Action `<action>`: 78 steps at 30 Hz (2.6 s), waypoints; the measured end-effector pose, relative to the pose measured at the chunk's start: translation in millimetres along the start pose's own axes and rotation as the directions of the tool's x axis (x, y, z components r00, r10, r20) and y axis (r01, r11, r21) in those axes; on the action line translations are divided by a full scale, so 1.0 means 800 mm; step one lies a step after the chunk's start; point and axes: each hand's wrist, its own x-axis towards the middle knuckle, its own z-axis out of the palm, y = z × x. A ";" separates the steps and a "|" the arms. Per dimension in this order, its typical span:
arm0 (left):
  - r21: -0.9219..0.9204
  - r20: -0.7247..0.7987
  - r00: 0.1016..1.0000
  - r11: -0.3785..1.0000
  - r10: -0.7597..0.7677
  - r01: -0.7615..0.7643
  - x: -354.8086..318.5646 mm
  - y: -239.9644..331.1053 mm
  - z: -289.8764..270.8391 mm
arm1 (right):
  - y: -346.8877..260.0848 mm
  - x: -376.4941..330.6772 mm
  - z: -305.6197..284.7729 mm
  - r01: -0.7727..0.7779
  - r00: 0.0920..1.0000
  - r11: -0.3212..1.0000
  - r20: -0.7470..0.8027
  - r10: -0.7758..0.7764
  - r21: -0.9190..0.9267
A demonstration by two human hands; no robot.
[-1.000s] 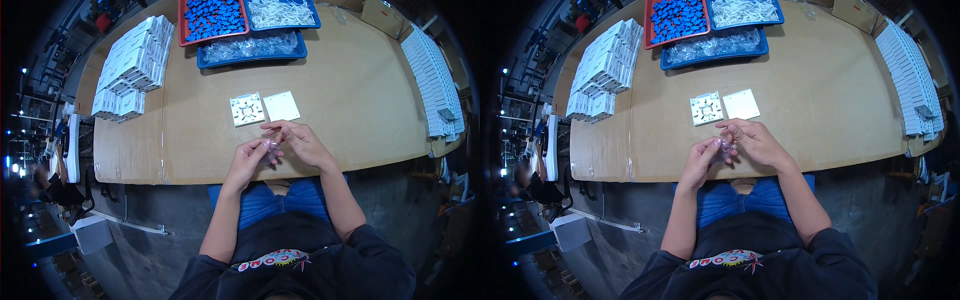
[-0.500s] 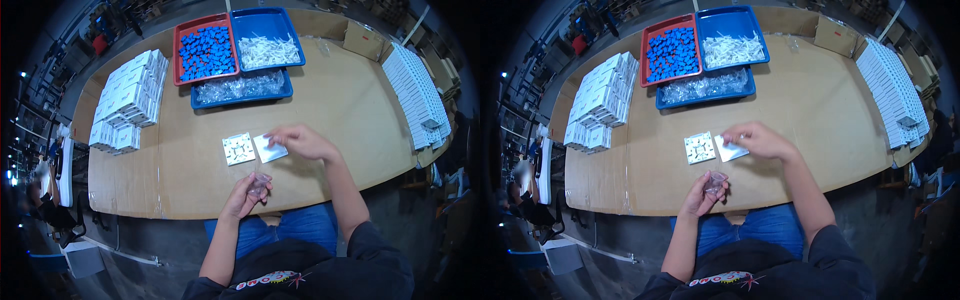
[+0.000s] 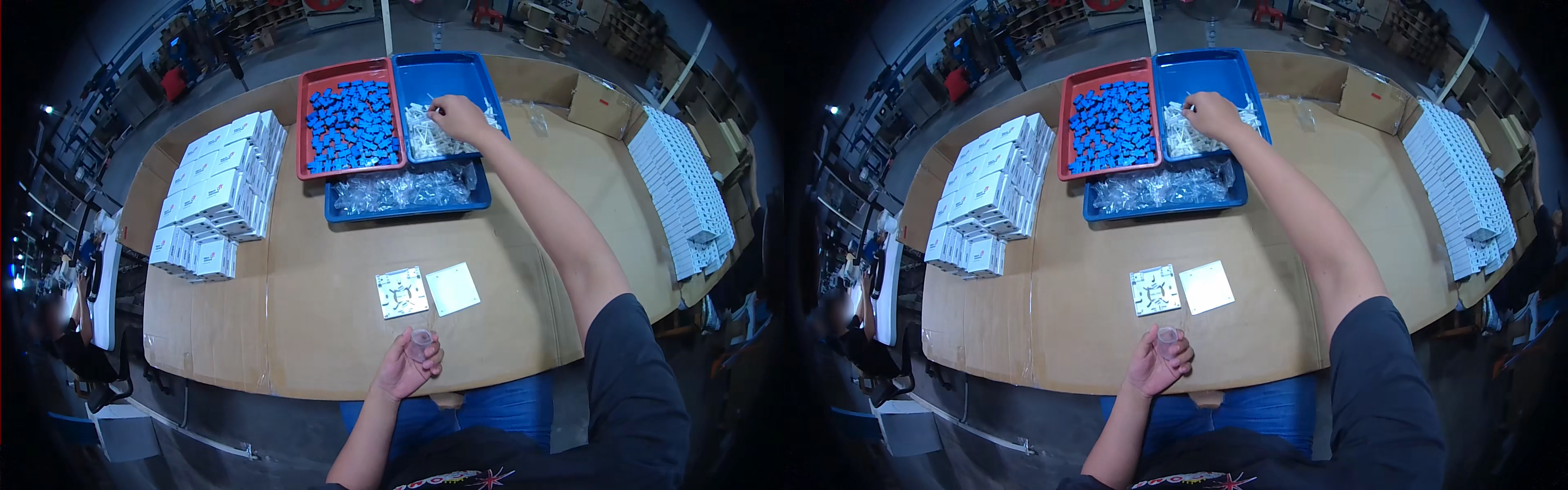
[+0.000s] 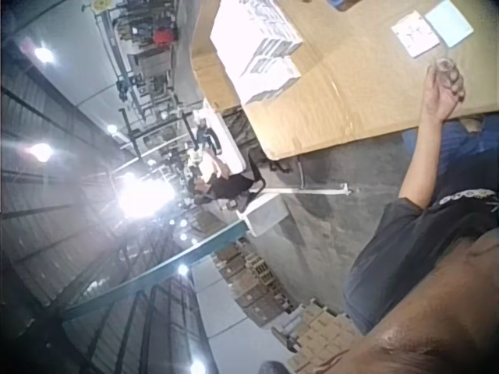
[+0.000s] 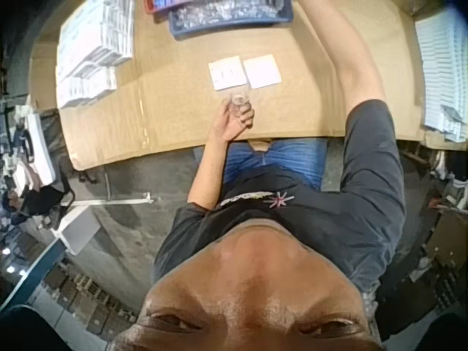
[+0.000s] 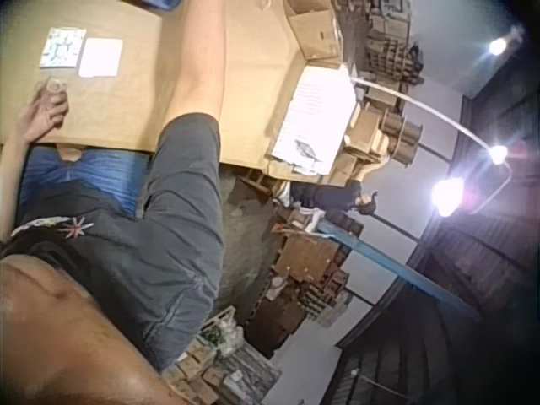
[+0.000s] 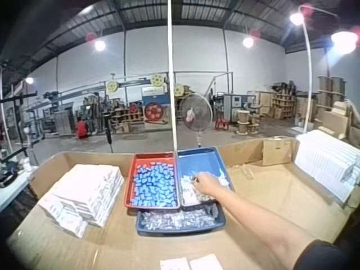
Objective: Packing small plastic components into cardboard boxes at a workstation.
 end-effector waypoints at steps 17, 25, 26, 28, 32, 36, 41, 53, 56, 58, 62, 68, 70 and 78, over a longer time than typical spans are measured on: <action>0.070 -0.003 0.998 0.996 -0.060 0.060 -0.001 -0.003 0.002 | 0.008 0.086 0.050 -0.135 0.982 0.977 0.107 0.153 -0.163; 0.111 0.006 0.999 0.993 -0.036 0.035 -0.002 -0.005 0.000 | 0.032 0.076 0.041 0.131 0.989 0.974 0.096 -0.115 -0.185; 0.109 0.010 0.999 0.993 -0.039 0.038 -0.001 -0.005 0.001 | 0.033 0.074 0.041 0.133 0.989 0.974 0.094 -0.117 -0.184; 0.114 0.003 0.999 0.993 -0.038 0.038 -0.002 -0.006 -0.001 | 0.033 0.071 0.042 0.131 0.988 0.981 0.105 -0.117 -0.143; 0.110 -0.027 0.999 0.993 -0.041 0.043 -0.002 -0.006 -0.007 | 0.025 0.079 0.045 0.129 0.987 0.982 0.111 -0.114 -0.135; 0.110 -0.032 0.999 0.993 -0.030 0.034 -0.001 -0.006 -0.006 | 0.020 0.086 0.050 0.081 0.986 0.986 0.156 -0.059 -0.142; 0.096 -0.045 0.999 0.995 -0.019 0.024 -0.003 -0.005 -0.004 | 0.029 0.087 0.050 0.126 0.991 0.978 0.061 -0.117 -0.167; 0.081 0.040 0.999 0.997 0.017 -0.020 -0.002 -0.003 -0.009 | -0.056 -0.131 -0.086 -0.167 0.986 -0.134 0.168 -0.002 0.977; 0.245 -0.096 0.985 0.962 0.146 -0.119 0.001 -0.014 0.028 | -0.074 -0.199 -0.112 -0.135 0.991 -0.249 0.129 -0.038 0.959; 0.228 -0.028 0.990 0.966 0.136 -0.127 0.004 -0.015 0.035 | -0.082 -0.232 -0.117 -0.147 0.989 -0.183 0.143 -0.031 0.972; 0.272 -0.074 0.965 0.936 0.252 -0.224 0.018 -0.018 0.076 | -0.097 -0.299 -0.112 -0.162 0.987 0.079 0.160 0.026 0.984; 0.382 -0.153 0.947 0.901 0.283 -0.208 0.026 -0.027 0.119 | -0.126 -0.387 -0.096 -0.222 0.974 0.412 0.219 0.056 0.884; 0.420 -0.159 0.944 0.885 0.288 -0.199 0.021 -0.033 0.126 | -0.133 -0.400 -0.097 -0.207 0.972 0.448 0.233 -0.004 0.870; 0.608 -0.120 0.964 0.785 0.236 -0.116 0.015 -0.056 0.146 | -0.135 -0.388 -0.147 0.081 0.828 0.624 0.296 -0.476 0.777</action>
